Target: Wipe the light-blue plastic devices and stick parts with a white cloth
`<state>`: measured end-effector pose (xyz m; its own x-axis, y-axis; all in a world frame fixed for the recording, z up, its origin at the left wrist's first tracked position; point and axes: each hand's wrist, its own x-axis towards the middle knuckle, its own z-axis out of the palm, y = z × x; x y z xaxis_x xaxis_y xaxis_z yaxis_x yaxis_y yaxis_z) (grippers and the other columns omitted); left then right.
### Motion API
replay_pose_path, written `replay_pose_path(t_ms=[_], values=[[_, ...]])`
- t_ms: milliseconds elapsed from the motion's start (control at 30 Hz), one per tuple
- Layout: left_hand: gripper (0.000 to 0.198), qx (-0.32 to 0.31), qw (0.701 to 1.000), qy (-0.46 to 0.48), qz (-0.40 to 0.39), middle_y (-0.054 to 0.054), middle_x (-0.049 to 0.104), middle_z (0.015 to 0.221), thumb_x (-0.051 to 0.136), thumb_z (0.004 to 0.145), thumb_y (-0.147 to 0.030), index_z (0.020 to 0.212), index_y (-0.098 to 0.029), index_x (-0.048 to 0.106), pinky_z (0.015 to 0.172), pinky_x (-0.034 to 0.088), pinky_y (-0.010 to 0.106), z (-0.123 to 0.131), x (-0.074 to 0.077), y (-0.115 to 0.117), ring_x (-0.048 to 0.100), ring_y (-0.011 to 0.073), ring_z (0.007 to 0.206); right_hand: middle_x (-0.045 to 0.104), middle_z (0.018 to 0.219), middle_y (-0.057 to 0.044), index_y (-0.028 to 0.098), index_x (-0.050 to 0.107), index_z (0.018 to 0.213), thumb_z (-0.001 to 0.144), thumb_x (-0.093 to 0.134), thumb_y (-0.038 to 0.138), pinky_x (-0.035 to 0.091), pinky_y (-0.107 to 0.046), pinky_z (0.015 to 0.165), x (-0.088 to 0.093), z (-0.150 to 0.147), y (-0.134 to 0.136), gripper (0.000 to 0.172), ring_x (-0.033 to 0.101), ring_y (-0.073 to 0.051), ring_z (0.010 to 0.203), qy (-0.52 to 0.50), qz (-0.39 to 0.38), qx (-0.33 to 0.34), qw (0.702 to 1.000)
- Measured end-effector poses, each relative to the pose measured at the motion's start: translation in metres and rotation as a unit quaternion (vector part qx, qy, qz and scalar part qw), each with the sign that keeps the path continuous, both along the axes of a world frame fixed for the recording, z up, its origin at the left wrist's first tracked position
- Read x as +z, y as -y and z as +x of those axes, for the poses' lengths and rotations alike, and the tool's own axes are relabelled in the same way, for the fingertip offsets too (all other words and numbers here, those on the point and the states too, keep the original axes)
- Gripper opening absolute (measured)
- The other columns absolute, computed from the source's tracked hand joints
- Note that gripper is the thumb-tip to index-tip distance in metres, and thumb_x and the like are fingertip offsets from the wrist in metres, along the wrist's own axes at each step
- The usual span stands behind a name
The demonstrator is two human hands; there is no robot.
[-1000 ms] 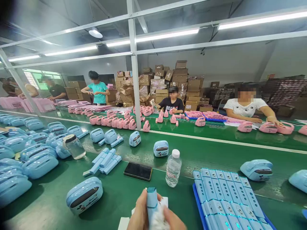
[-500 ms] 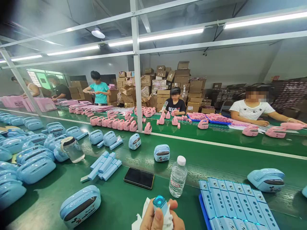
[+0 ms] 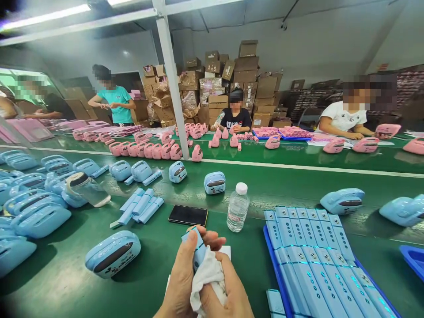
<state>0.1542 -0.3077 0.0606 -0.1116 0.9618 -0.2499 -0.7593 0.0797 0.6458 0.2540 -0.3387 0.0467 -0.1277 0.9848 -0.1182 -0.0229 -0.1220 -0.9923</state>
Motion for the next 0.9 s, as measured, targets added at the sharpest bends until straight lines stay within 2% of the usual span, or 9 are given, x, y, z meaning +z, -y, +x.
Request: replay_pose_path(t_ms=[100, 167, 300, 467, 533, 633, 700, 767, 900], values=[[0.047, -0.077, 0.997, 0.014, 0.022, 0.000, 0.074, 0.082, 0.078, 0.083, -0.063, 0.107, -0.026, 0.063, 0.046, 0.051, 0.022, -0.003, 0.001, 0.005, 0.069, 0.0166, 0.061, 0.067, 0.079, -0.004, 0.017, 0.071, 0.113, 0.088, 0.060, 0.081, 0.050, -0.023, 0.059, -0.002, 0.007, -0.002, 0.069, 0.061, -0.017, 0.066, 0.001, -0.018, -0.021, 1.000], [0.043, -0.127, 0.989, -0.005, 0.072, 0.000, 0.073, 0.092, 0.075, 0.085, -0.062, 0.105, -0.025, 0.064, 0.036, 0.041, 0.019, -0.007, 0.002, 0.009, 0.057, 0.0085, 0.044, 0.056, 0.056, 0.001, 0.018, 0.073, 0.097, 0.090, 0.054, 0.084, 0.036, -0.021, 0.042, -0.003, 0.013, -0.004, 0.070, 0.046, -0.011, 0.046, -0.022, -0.093, -0.017, 0.995], [0.035, -0.133, 0.984, -0.033, 0.113, 0.002, 0.073, 0.108, 0.070, 0.091, -0.059, 0.097, -0.025, 0.065, 0.039, 0.039, 0.020, -0.013, -0.002, 0.012, 0.054, 0.0048, 0.042, 0.041, 0.039, 0.003, 0.015, 0.070, 0.070, 0.093, 0.038, 0.089, 0.021, -0.017, 0.034, 0.000, 0.018, -0.006, 0.084, 0.029, -0.005, 0.033, -0.074, -0.202, 0.020, 0.976], [0.036, -0.117, 0.989, -0.042, 0.080, 0.009, 0.078, 0.117, 0.074, 0.088, -0.046, 0.113, -0.021, 0.071, 0.059, 0.051, 0.027, -0.020, -0.012, 0.013, 0.058, 0.0094, 0.057, 0.041, 0.041, 0.006, 0.012, 0.071, 0.082, 0.091, 0.050, 0.086, 0.012, -0.015, 0.032, 0.004, 0.017, -0.007, 0.077, 0.020, -0.001, 0.029, -0.250, -0.244, 0.064, 0.935], [0.040, -0.093, 0.992, -0.066, 0.055, 0.011, 0.081, 0.117, 0.077, 0.088, -0.044, 0.119, -0.020, 0.070, 0.075, 0.056, 0.030, -0.022, -0.014, 0.013, 0.069, 0.0187, 0.082, 0.050, 0.048, 0.005, 0.014, 0.070, 0.099, 0.093, 0.056, 0.080, 0.019, -0.014, 0.035, 0.006, 0.016, -0.006, 0.068, 0.027, -0.003, 0.033, -0.247, -0.210, 0.022, 0.946], [0.047, -0.068, 0.991, -0.108, 0.031, 0.014, 0.081, 0.123, 0.081, 0.089, -0.048, 0.125, -0.020, 0.069, 0.105, 0.053, 0.039, -0.024, -0.014, 0.012, 0.071, 0.0298, 0.118, 0.071, 0.079, -0.002, 0.023, 0.066, 0.122, 0.092, 0.066, 0.068, 0.048, -0.020, 0.052, 0.001, 0.012, 0.000, 0.055, 0.062, -0.014, 0.060, -0.065, -0.059, -0.092, 0.992], [0.049, -0.078, 0.991, -0.105, 0.026, 0.015, 0.080, 0.124, 0.084, 0.086, -0.048, 0.124, -0.020, 0.069, 0.106, 0.054, 0.043, -0.023, -0.015, 0.013, 0.072, 0.0322, 0.118, 0.077, 0.110, -0.003, 0.029, 0.065, 0.127, 0.093, 0.067, 0.054, 0.059, -0.027, 0.075, -0.009, 0.008, 0.004, 0.042, 0.074, -0.022, 0.095, 0.098, 0.073, -0.132, 0.984], [0.047, -0.086, 0.990, -0.106, 0.022, 0.016, 0.081, 0.121, 0.085, 0.085, -0.049, 0.118, -0.019, 0.071, 0.100, 0.057, 0.042, -0.022, -0.016, 0.017, 0.075, 0.0323, 0.112, 0.074, 0.131, -0.001, 0.033, 0.064, 0.129, 0.096, 0.060, 0.043, 0.059, -0.030, 0.092, -0.024, 0.007, 0.006, 0.035, 0.072, -0.024, 0.115, 0.202, 0.181, -0.134, 0.953], [0.050, -0.073, 0.978, -0.195, 0.013, 0.016, 0.082, 0.109, 0.084, 0.081, -0.057, 0.106, -0.016, 0.070, 0.091, 0.061, 0.040, -0.030, -0.013, 0.015, 0.078, 0.0313, 0.102, 0.081, 0.103, -0.003, 0.028, 0.066, 0.121, 0.104, 0.053, 0.046, 0.062, -0.029, 0.069, -0.047, 0.017, 0.006, 0.028, 0.080, -0.024, 0.083, 0.293, 0.297, -0.109, 0.902]])
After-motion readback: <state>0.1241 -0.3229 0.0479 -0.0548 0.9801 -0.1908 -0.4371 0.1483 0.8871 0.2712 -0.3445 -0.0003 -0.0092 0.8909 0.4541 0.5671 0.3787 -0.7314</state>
